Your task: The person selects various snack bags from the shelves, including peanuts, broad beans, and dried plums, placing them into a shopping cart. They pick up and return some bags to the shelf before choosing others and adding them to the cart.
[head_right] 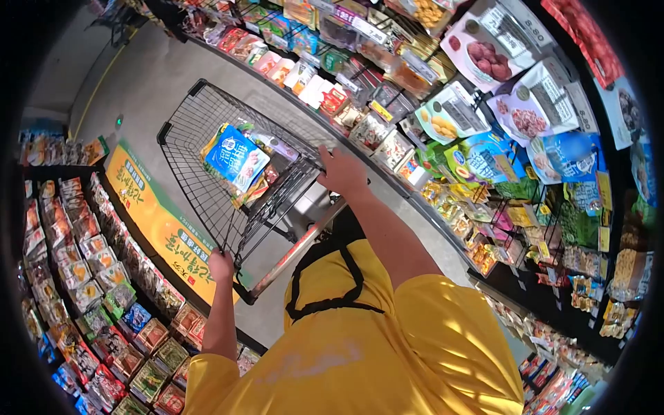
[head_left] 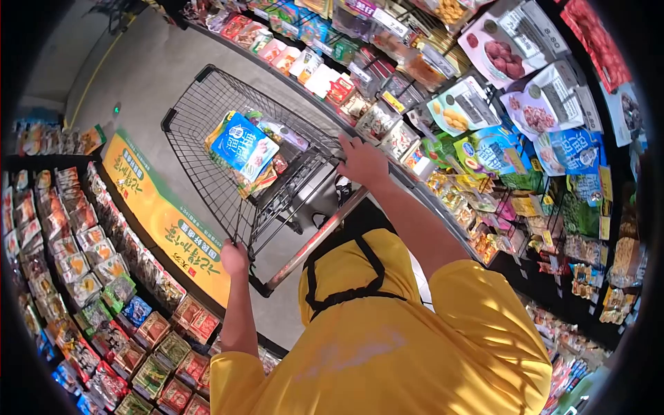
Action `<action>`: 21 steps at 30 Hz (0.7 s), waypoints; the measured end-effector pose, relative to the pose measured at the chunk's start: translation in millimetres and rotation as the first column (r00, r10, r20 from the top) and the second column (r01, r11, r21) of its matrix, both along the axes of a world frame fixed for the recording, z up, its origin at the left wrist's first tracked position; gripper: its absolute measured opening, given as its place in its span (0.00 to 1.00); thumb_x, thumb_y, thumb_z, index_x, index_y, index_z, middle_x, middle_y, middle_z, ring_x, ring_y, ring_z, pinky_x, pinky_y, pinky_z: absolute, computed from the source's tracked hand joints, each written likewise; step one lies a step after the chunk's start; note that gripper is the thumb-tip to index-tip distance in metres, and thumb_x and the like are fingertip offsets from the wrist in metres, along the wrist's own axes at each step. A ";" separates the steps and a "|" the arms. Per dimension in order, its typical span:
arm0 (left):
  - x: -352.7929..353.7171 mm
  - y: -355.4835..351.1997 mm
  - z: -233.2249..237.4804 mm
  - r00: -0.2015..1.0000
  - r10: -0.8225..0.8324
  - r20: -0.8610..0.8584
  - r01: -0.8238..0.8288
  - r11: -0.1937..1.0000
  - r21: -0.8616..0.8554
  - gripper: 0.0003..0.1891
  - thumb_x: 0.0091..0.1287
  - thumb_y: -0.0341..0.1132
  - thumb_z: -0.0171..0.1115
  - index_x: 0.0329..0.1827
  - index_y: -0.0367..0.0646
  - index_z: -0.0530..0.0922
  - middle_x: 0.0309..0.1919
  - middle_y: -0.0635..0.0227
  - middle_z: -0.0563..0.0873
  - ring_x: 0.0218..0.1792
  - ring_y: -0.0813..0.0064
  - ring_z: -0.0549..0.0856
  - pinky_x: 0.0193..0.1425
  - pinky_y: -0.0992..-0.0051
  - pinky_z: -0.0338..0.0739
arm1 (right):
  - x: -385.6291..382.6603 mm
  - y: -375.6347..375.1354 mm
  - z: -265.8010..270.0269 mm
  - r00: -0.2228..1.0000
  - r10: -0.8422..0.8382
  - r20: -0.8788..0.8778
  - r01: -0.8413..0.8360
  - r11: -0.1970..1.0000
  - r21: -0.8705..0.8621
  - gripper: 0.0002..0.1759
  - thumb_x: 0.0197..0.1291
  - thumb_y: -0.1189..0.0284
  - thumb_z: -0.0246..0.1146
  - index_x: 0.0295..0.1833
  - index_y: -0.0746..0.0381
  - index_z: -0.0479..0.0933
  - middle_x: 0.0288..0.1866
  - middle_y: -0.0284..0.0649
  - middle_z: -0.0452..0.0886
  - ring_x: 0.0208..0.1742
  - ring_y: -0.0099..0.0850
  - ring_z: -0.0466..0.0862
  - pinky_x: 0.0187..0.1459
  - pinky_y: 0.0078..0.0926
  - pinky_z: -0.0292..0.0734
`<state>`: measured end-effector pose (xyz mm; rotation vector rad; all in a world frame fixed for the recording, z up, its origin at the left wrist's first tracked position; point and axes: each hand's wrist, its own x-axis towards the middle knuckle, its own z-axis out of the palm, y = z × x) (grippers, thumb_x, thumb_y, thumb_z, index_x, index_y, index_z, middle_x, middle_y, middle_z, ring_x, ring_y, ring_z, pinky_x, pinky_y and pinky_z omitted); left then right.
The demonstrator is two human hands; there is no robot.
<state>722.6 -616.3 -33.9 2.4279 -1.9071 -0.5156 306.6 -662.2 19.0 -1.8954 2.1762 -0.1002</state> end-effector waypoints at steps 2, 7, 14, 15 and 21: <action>2.8 -6.6 -2.5 1.000 0.009 0.000 -0.009 0.999 -0.034 0.15 0.58 0.35 0.59 0.44 0.32 0.79 0.32 0.45 0.84 0.36 0.47 0.85 0.40 0.56 0.79 | 5.3 -10.0 3.9 1.000 0.001 0.004 -0.001 1.000 0.018 0.39 0.50 0.56 0.62 0.69 0.52 0.64 0.43 0.42 0.76 0.42 0.40 0.81 0.37 0.41 0.79; 3.2 -8.7 -3.2 0.998 0.016 -0.061 -0.016 1.000 -0.001 0.14 0.58 0.34 0.59 0.41 0.30 0.78 0.31 0.45 0.84 0.35 0.47 0.84 0.39 0.57 0.78 | 1.4 -8.6 -5.3 0.999 -0.023 0.037 0.023 1.000 -0.001 0.40 0.49 0.55 0.62 0.70 0.52 0.64 0.44 0.43 0.77 0.43 0.43 0.80 0.39 0.44 0.78; 14.8 -8.1 -12.3 0.994 -0.003 -0.108 -0.001 0.999 -0.036 0.12 0.57 0.32 0.60 0.38 0.30 0.78 0.28 0.47 0.84 0.34 0.47 0.84 0.39 0.58 0.77 | 5.4 0.7 -3.0 1.000 -0.013 0.003 0.013 1.000 -0.028 0.39 0.50 0.55 0.63 0.69 0.52 0.64 0.44 0.43 0.76 0.41 0.41 0.80 0.37 0.41 0.77; 16.2 -8.3 -12.0 0.993 -0.019 -0.113 0.014 0.999 -0.047 0.12 0.57 0.32 0.60 0.38 0.30 0.78 0.28 0.47 0.84 0.34 0.47 0.84 0.39 0.58 0.77 | 5.8 2.3 -3.9 1.000 -0.012 0.006 0.012 0.999 -0.053 0.39 0.50 0.56 0.64 0.69 0.51 0.63 0.44 0.43 0.76 0.41 0.41 0.80 0.38 0.41 0.77; 18.2 -4.8 -13.4 0.988 0.005 -0.152 -0.013 0.998 -0.054 0.13 0.57 0.32 0.61 0.40 0.30 0.78 0.30 0.47 0.85 0.35 0.48 0.85 0.40 0.59 0.78 | 8.1 7.5 1.2 0.998 -0.042 0.040 0.042 0.999 -0.002 0.38 0.50 0.57 0.64 0.69 0.51 0.63 0.44 0.44 0.76 0.41 0.41 0.80 0.40 0.41 0.77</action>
